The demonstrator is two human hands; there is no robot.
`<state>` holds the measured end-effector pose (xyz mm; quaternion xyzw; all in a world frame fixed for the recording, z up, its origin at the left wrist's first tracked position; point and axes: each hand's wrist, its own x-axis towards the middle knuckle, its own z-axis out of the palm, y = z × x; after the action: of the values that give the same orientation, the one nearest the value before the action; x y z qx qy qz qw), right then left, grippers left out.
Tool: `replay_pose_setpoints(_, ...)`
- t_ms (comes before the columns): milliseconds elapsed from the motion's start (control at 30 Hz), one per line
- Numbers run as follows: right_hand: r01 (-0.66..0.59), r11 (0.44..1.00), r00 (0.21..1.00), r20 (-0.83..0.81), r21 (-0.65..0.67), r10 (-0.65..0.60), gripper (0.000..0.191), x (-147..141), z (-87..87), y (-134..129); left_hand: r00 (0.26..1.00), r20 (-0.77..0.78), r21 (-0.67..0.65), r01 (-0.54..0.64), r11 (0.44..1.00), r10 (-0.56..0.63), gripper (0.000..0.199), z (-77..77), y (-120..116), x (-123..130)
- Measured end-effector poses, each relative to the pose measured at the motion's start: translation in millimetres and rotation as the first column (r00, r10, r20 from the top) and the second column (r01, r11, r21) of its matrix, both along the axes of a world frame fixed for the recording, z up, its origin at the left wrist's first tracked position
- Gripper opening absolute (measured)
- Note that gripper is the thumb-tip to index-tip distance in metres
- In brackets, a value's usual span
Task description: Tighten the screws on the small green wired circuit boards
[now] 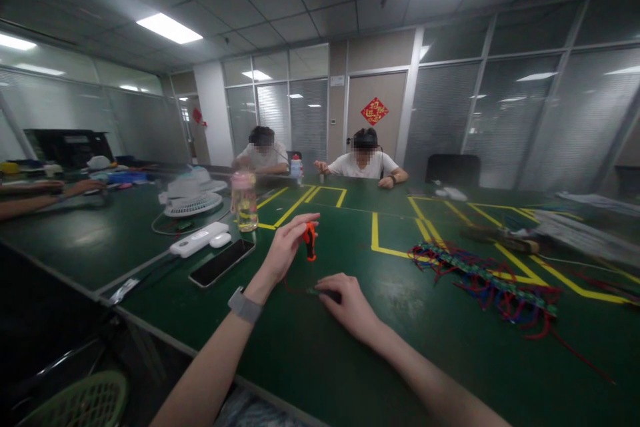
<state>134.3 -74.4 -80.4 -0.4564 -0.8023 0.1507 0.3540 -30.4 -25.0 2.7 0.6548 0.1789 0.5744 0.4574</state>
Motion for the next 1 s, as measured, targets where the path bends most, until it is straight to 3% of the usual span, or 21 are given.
replay_pose_setpoints(100,0.004,1.000,1.000,0.003,-0.007,-0.004,0.022,-0.7,3.3,-2.2,0.994,0.038,-0.080,0.101,0.992,-0.098,0.037,-0.4,0.3,0.7)
replay_pose_setpoints(233,-0.006,1.000,1.000,0.000,0.004,0.006,0.022,0.0,1.9,-1.1,0.996,-0.045,0.013,-0.081,0.997,0.081,0.030,-0.2,0.4,0.4)
replay_pose_setpoints(300,-0.009,1.000,1.000,-0.001,0.007,0.009,0.022,0.7,-0.3,0.4,0.993,-0.046,0.046,-0.106,0.993,0.108,0.027,-0.2,1.1,0.2)
replay_pose_setpoints(433,-0.006,1.000,1.000,-0.002,0.012,0.006,0.022,1.2,-1.9,1.0,0.993,0.032,-0.066,0.114,0.991,-0.112,0.035,-1.3,1.6,1.7)
replay_pose_setpoints(500,-0.005,1.000,1.000,-0.007,0.018,0.005,0.022,0.7,-0.8,-0.1,0.987,0.034,-0.093,0.160,0.983,-0.157,0.040,-1.8,0.7,2.5)
replay_pose_setpoints(700,-0.006,1.000,1.000,-0.008,0.027,0.006,0.021,-0.9,2.8,-2.1,0.988,-0.057,0.066,-0.137,0.988,0.141,0.029,-1.0,0.3,0.8)
replay_pose_setpoints(900,-0.008,1.000,1.000,-0.019,0.023,0.009,0.021,-1.0,4.5,-3.0,0.993,0.051,-0.100,0.110,0.989,-0.106,0.037,0.0,-1.2,1.9)
replay_pose_setpoints(1000,-0.015,1.000,1.000,-0.024,0.025,0.015,0.020,-1.0,4.5,-2.9,0.999,-0.035,-0.019,-0.002,1.000,0.001,0.032,-0.1,-2.3,1.4)
